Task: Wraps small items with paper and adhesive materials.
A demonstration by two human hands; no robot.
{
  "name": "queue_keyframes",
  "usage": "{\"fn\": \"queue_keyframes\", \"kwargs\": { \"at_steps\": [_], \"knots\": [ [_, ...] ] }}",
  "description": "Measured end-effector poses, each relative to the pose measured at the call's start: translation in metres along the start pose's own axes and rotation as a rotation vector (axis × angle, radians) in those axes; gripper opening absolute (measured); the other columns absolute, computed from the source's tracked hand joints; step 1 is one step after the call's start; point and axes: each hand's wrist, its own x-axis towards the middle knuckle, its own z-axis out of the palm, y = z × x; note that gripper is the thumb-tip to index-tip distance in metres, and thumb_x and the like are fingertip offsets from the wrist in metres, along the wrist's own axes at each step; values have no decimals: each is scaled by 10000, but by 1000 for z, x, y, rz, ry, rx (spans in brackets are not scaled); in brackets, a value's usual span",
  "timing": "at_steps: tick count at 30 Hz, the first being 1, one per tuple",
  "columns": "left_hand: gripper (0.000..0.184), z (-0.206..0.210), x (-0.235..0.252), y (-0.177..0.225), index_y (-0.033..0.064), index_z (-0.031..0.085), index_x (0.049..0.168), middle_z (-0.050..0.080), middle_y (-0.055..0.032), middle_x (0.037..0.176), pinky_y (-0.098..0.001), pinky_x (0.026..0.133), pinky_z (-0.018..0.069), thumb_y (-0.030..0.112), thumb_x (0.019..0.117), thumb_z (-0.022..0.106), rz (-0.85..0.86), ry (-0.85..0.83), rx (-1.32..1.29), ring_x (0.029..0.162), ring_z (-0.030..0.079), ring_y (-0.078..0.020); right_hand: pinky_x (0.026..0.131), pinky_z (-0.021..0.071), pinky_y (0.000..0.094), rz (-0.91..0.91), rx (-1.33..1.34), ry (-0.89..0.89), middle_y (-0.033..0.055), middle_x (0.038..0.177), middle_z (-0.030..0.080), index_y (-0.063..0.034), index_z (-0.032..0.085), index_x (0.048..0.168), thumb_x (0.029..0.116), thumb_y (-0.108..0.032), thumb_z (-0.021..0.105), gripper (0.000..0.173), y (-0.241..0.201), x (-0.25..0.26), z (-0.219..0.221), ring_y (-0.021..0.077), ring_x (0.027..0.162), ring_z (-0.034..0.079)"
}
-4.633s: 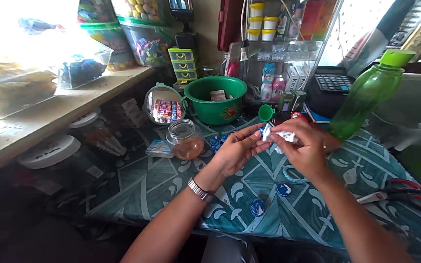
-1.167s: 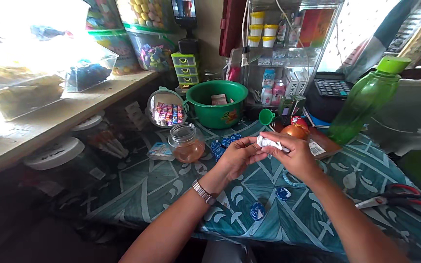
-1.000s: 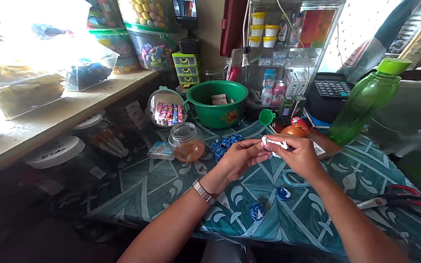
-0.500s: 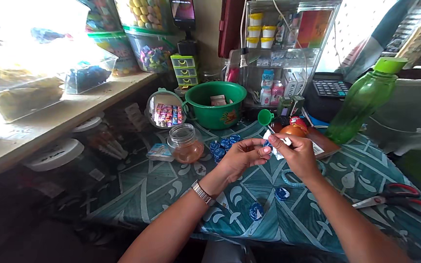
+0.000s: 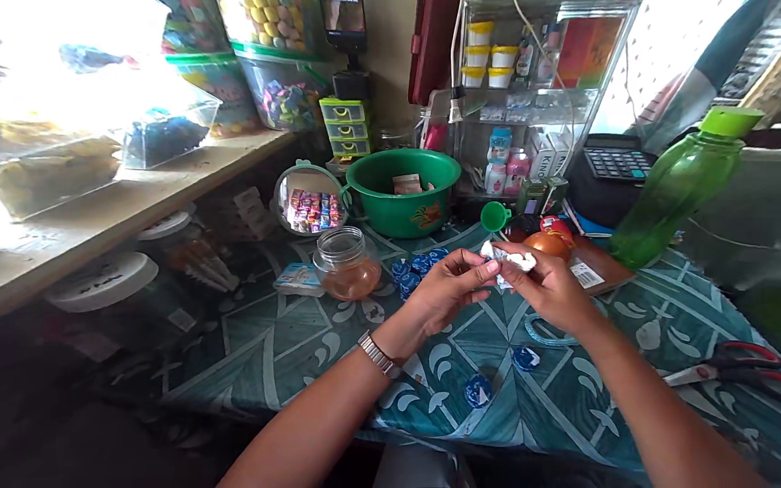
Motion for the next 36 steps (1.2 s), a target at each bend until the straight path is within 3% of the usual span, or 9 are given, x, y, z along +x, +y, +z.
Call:
{"fn": "queue_keyframes", "kwargs": {
  "at_steps": [7,11,14,17,21,24,27,30,36],
  "knots": [
    [121,1,-1,-1,96,558,961,682,-18,896,-236,755,580,-18,987,587,34,-24,64,811,684,-93,698,553,176,77,68,130,-39,848,701,-35,727,1087,1026,-160,574,207,-4,0,3,-11,745,645],
    [68,3,-1,2,69,609,1004,688,-23,885,-240,778,585,2,995,595,25,-7,49,809,689,-92,657,544,188,158,98,207,-20,980,724,-58,700,1167,1061,-229,535,261,-5,2,-1,10,746,643],
    [110,4,-1,3,29,641,1100,701,-41,935,-252,804,591,11,1007,585,-1,18,14,829,697,-102,799,576,231,136,70,116,30,1128,719,-37,628,1323,1071,-242,510,345,-4,2,-1,41,917,684],
    [131,4,-1,4,0,630,1124,705,-54,918,-245,808,590,-13,1010,565,-6,48,-5,805,698,-100,826,567,211,25,-88,57,63,1141,714,-19,612,1355,1028,-249,607,400,5,1,4,31,931,678],
    [138,7,-4,6,0,650,1098,719,-43,891,-248,812,597,39,1043,529,-35,2,24,810,714,-102,741,553,192,5,-158,188,57,966,712,-13,722,1157,938,-213,735,297,6,1,2,27,815,656],
    [190,6,-5,8,24,641,1082,725,-36,895,-250,829,591,120,1081,477,-68,-56,45,836,718,-102,691,520,185,13,-202,263,65,887,669,7,733,1095,941,-244,736,295,4,0,4,36,759,618],
    [246,5,-3,7,41,648,1049,730,-36,900,-250,834,588,175,1097,448,-85,-75,18,847,719,-104,703,520,191,-17,-210,314,81,915,673,19,729,1119,960,-253,709,316,5,-1,3,46,781,621],
    [288,4,-2,6,25,660,1044,725,-47,902,-248,822,586,202,1103,439,-85,-48,-23,836,714,-106,725,532,151,-25,-143,337,61,980,690,33,693,1161,989,-202,677,292,1,0,-1,-17,804,629],
    [275,6,-2,7,22,649,993,700,-37,833,-232,780,592,182,1098,452,-121,-2,-51,771,702,-92,837,552,228,14,-155,82,92,1163,706,-11,630,1350,941,-252,733,486,7,0,5,58,949,664]
  ]
}}
